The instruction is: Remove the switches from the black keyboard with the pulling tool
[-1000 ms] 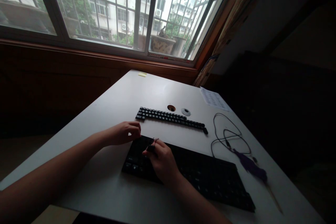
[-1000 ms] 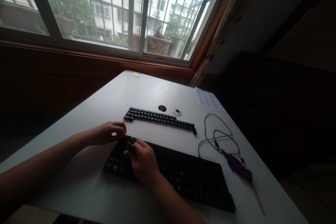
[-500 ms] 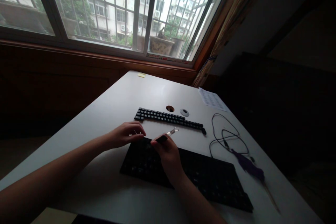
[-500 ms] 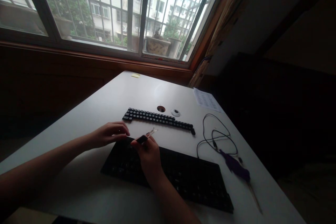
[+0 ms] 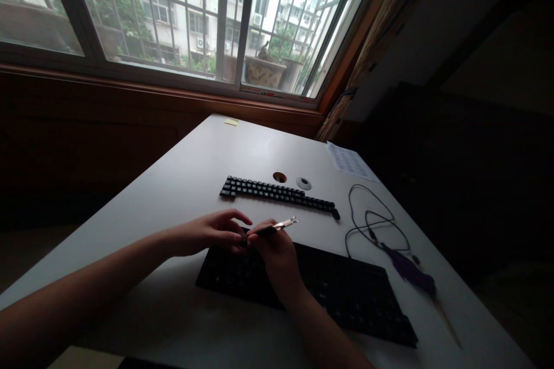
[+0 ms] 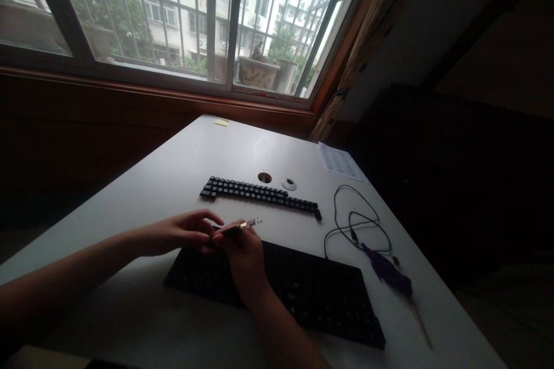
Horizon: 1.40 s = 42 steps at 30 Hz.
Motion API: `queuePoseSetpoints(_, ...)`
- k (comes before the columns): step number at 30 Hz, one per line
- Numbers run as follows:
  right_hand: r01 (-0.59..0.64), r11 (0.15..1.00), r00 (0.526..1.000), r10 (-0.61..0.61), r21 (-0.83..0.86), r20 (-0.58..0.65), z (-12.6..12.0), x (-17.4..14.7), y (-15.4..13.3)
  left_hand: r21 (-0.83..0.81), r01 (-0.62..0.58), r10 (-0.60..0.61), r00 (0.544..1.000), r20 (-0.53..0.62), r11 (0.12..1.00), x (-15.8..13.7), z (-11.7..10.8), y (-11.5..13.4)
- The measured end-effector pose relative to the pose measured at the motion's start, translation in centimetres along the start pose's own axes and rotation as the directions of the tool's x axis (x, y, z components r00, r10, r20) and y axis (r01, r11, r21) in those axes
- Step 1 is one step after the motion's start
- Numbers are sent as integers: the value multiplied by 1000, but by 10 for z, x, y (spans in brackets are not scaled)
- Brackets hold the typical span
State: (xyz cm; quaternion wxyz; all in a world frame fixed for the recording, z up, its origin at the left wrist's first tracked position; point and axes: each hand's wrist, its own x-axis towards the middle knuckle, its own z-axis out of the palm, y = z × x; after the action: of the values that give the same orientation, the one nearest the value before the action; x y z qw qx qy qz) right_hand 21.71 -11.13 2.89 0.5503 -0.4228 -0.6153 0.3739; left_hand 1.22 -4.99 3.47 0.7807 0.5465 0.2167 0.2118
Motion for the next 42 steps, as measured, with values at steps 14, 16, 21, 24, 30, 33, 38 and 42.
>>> queuePoseSetpoints(14, 17, 993, 1000, -14, 116, -25, 3, -4, -3, -4, 6, -6, 1000, 16, 1000, -2, 4, 2)
queuePoseSetpoints(16, 8, 991, 1000, -6, 131, -20, 3, -5, -3, 4, 11, -11, 1000, 19, 1000, -3, 4, 3)
queuePoseSetpoints(21, 19, 994, 1000, -17, 111, -22, 2, -6, -4, 21, -1, 0, 999, 33, 1000, -4, 3, 5)
queuePoseSetpoints(24, 26, 995, 1000, -25, 97, -18, 2, -6, -4, 36, -9, 7, 999, 50, 999, -5, 3, 7)
queuePoseSetpoints(30, 28, 996, 1000, -27, 83, -7, 2, -7, -7, 48, -17, 14, 998, 62, 999, -6, 4, 8)
queuePoseSetpoints(33, 28, 999, 999, -27, 17, -41, 0, -6, -7, 97, -25, 19, 998, 63, 995, -6, 4, 6)
queuePoseSetpoints(38, -74, 997, 973, 69, -16, -222, -4, -3, 1, 180, -70, 69, 998, 10, 981, -5, 1, 5)
queuePoseSetpoints(42, -110, 994, 968, 112, 20, -224, -4, -3, 4, 165, -163, 182, 977, -106, 973, -3, -9, 7)
